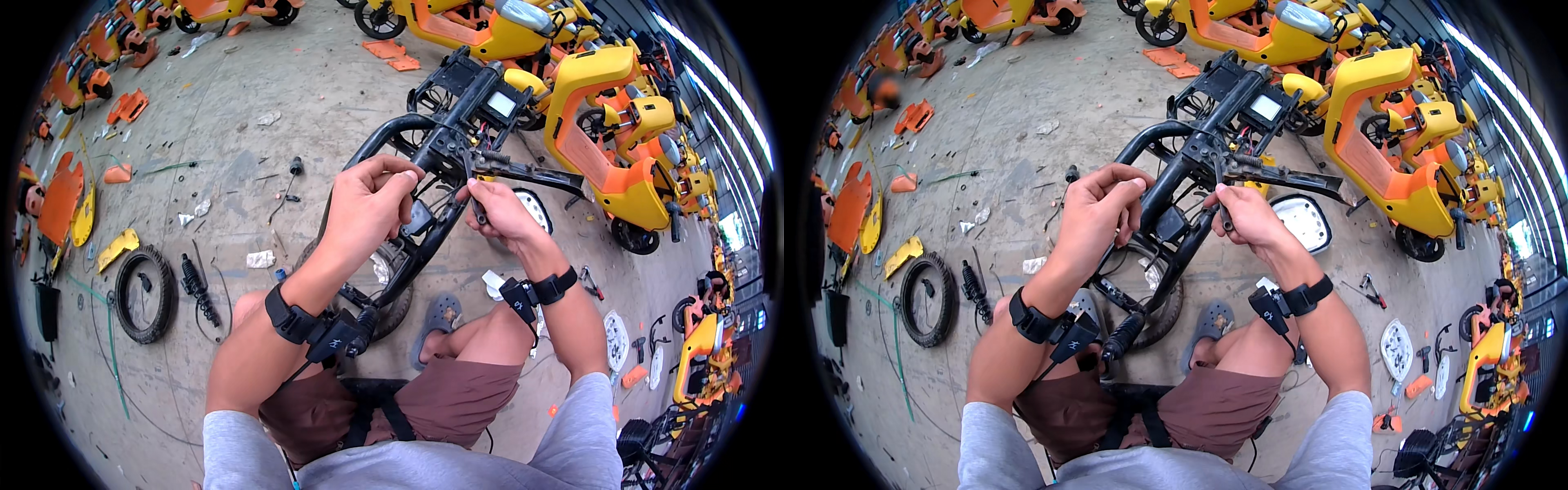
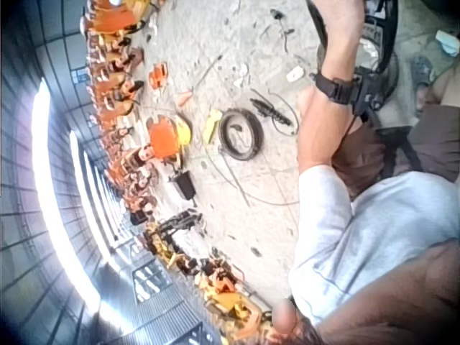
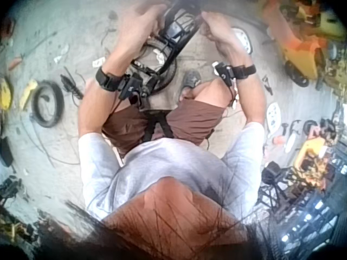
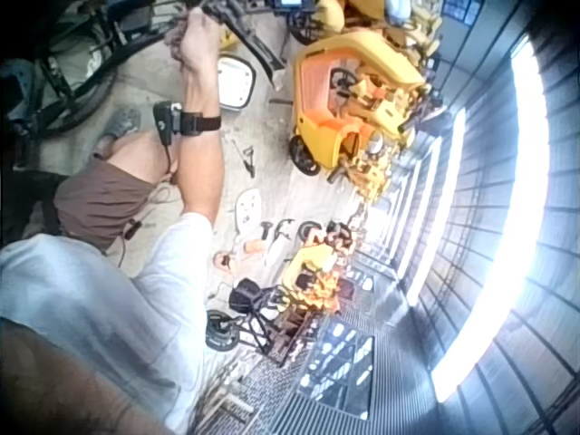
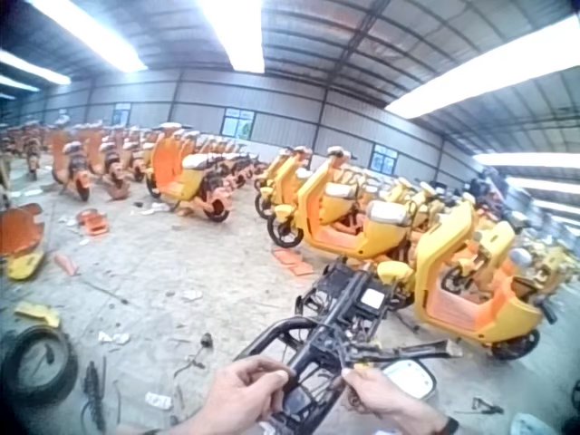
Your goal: The person connects wires and adjusts electrical components on a motorcycle frame using pliers while sitting on the floor in a warehouse with several other scooters.
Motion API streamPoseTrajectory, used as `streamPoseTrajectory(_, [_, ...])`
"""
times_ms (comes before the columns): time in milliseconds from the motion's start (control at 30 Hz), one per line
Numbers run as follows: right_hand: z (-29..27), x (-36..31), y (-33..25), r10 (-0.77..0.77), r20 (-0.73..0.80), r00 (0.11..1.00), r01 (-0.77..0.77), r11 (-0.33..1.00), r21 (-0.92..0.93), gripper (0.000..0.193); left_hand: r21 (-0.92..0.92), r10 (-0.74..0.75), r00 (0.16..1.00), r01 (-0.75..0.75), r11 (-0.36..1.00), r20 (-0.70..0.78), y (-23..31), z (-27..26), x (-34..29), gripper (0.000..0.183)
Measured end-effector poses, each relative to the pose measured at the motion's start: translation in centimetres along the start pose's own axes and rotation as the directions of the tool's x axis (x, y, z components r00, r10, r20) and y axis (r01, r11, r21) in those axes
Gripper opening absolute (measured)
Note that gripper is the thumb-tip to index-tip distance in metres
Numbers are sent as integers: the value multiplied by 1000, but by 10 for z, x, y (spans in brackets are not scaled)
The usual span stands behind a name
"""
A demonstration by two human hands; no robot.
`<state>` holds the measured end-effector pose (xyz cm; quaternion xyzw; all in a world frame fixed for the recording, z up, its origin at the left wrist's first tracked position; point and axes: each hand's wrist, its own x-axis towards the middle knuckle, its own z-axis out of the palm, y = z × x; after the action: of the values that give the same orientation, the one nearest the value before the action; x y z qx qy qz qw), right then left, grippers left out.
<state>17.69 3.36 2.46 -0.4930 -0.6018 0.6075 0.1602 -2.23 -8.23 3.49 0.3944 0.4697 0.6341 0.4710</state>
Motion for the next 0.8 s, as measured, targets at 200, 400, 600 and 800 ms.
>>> streamPoseTrajectory(200, [18, 7, 13, -7, 11, 1000, 5, 977, 213, 34, -24, 1, 1000, -2, 1000, -24, 6, -2, -2, 18])
streamPoseTrajectory(400, [76, 31, 23, -109, -106, 988, 150, 809, 568, 32, -89, 78, 997, -78, 993, -8, 4, -6, 0, 17])
streamPoseTrajectory(600, [132, 63, -5, -55, -321, 946, 284, 617, 734, 31, -63, 61, 998, -60, 996, 3, 2, -2, 0, 16])
streamPoseTrajectory(800, [98, 33, 17, -343, -154, 927, 375, 834, 405, 33, -57, 52, 999, -51, 997, 12, 1, 4, 0, 16])
